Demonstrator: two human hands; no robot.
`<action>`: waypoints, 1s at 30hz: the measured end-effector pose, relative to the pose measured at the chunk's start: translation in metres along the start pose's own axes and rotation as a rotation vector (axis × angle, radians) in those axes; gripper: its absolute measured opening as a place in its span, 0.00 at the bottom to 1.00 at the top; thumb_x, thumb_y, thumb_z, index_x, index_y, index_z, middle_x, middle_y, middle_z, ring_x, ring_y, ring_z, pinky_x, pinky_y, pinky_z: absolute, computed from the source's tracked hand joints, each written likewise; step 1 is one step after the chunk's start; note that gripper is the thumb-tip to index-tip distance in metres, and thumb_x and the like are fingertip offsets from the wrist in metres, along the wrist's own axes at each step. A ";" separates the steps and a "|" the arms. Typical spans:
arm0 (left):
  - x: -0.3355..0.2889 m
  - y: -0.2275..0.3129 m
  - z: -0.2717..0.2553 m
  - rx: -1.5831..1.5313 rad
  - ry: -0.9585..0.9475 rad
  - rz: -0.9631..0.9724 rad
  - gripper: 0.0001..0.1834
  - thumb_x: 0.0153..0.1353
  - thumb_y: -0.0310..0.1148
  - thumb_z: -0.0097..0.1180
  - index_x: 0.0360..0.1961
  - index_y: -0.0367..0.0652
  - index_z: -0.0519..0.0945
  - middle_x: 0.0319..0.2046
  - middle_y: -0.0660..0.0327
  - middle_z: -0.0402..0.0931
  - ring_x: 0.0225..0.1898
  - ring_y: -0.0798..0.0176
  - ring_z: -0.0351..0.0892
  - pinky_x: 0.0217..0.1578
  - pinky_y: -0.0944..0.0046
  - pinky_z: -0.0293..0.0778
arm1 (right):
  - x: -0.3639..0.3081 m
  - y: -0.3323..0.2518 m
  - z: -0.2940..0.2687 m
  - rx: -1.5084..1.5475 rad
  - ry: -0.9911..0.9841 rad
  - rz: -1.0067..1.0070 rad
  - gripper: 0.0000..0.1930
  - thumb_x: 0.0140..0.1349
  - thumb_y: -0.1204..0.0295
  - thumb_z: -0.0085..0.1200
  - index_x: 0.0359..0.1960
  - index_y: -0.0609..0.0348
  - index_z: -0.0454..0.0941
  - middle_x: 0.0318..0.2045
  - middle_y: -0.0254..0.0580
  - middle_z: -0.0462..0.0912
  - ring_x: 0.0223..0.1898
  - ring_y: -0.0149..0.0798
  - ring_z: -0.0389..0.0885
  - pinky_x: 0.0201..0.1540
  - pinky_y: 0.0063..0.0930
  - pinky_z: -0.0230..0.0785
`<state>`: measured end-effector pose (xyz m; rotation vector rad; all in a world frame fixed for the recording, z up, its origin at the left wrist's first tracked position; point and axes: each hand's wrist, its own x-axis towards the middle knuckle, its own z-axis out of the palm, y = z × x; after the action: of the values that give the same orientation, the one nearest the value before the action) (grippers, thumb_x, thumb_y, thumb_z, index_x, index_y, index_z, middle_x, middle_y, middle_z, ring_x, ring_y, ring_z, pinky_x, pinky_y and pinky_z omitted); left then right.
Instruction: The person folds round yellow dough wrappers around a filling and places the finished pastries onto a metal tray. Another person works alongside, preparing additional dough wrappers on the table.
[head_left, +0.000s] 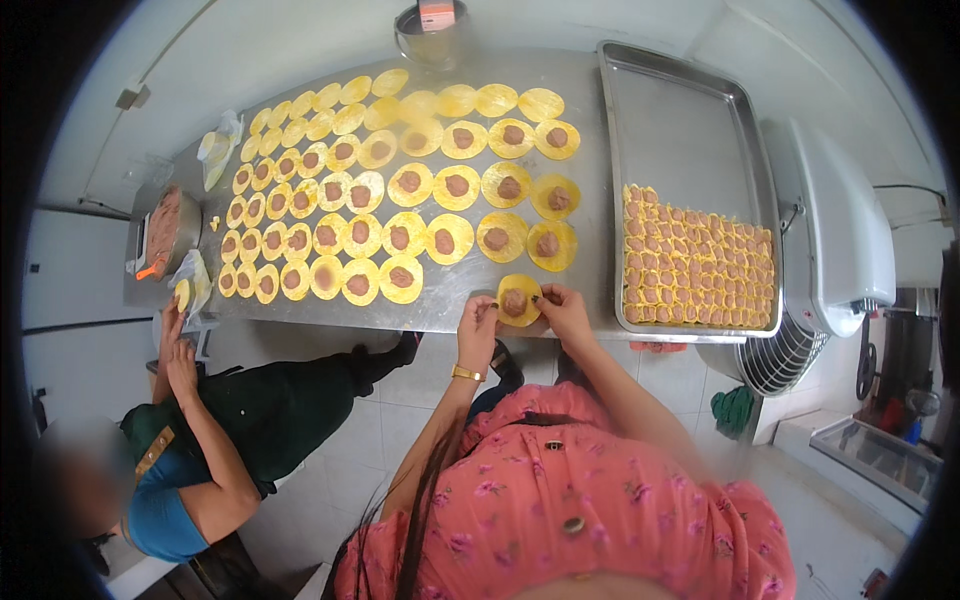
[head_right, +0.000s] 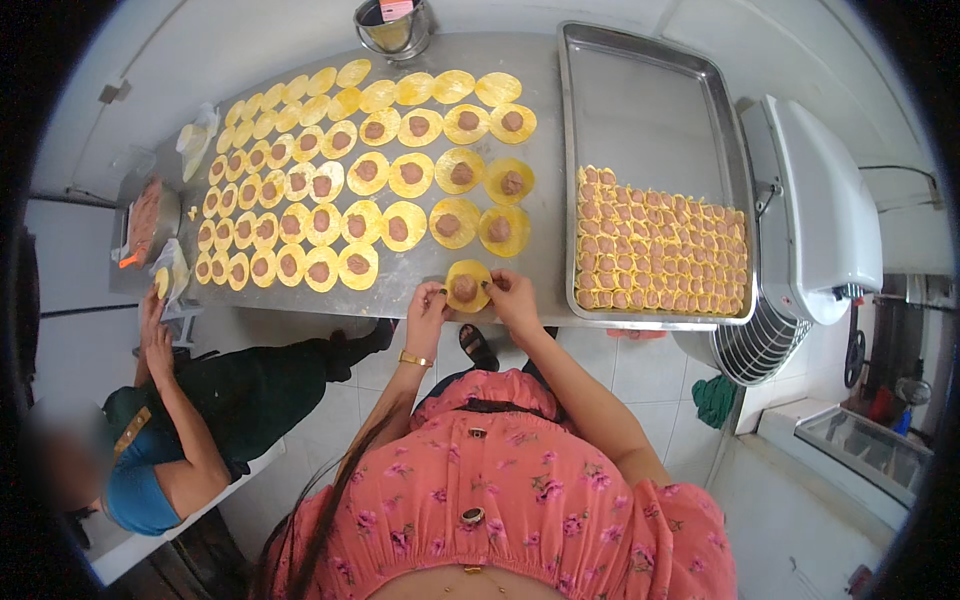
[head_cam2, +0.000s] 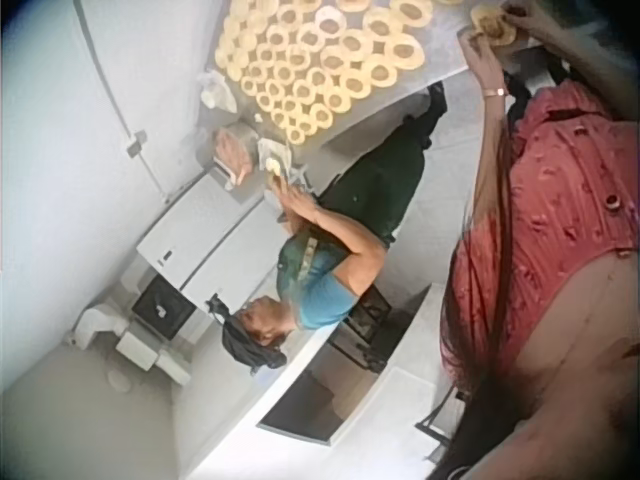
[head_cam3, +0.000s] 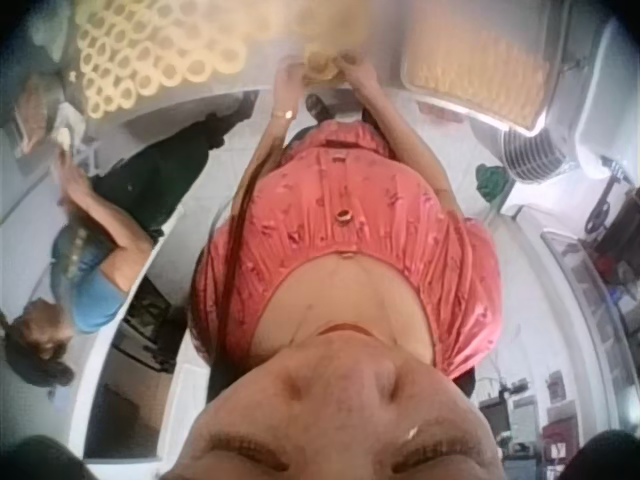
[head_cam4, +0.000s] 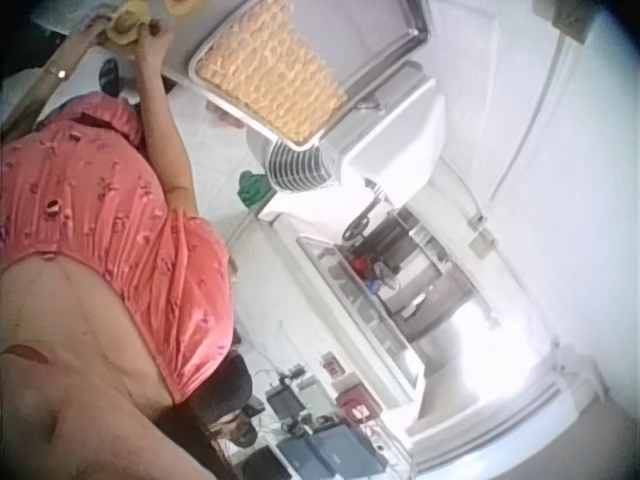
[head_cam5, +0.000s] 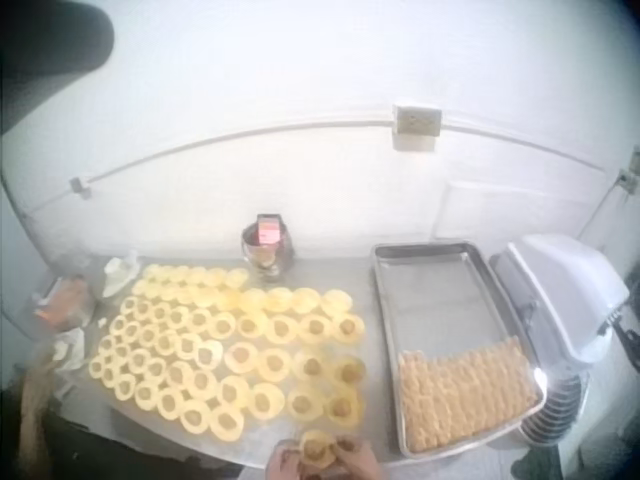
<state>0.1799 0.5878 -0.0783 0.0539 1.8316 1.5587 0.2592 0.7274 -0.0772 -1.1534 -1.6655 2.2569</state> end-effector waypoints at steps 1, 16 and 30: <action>0.000 -0.002 0.000 0.013 -0.021 0.095 0.08 0.61 0.26 0.43 0.41 0.39 0.71 0.37 0.64 0.70 0.41 0.71 0.72 0.41 0.68 0.74 | 0.001 0.004 -0.001 -0.004 0.037 -0.006 0.13 0.57 0.78 0.48 0.43 0.70 0.74 0.32 0.41 0.79 0.32 0.29 0.77 0.37 0.22 0.71; 0.017 -0.010 -0.008 0.108 -0.155 0.096 0.11 0.54 0.20 0.54 0.40 0.37 0.75 0.43 0.58 0.74 0.40 0.71 0.74 0.36 0.71 0.74 | -0.014 0.008 0.000 -0.198 0.059 -0.269 0.09 0.52 0.83 0.51 0.36 0.66 0.77 0.38 0.38 0.78 0.38 0.29 0.76 0.41 0.20 0.67; -0.001 0.016 0.009 -0.350 -0.218 0.131 0.08 0.53 0.18 0.53 0.35 0.37 0.73 0.48 0.59 0.67 0.42 0.66 0.74 0.38 0.69 0.77 | -0.007 -0.001 -0.028 -0.111 -0.036 -0.289 0.12 0.49 0.84 0.53 0.38 0.64 0.76 0.39 0.38 0.77 0.38 0.28 0.75 0.41 0.21 0.69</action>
<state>0.1789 0.5992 -0.0638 0.1767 1.3931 1.8659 0.2811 0.7458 -0.0755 -0.8311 -1.8544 2.0421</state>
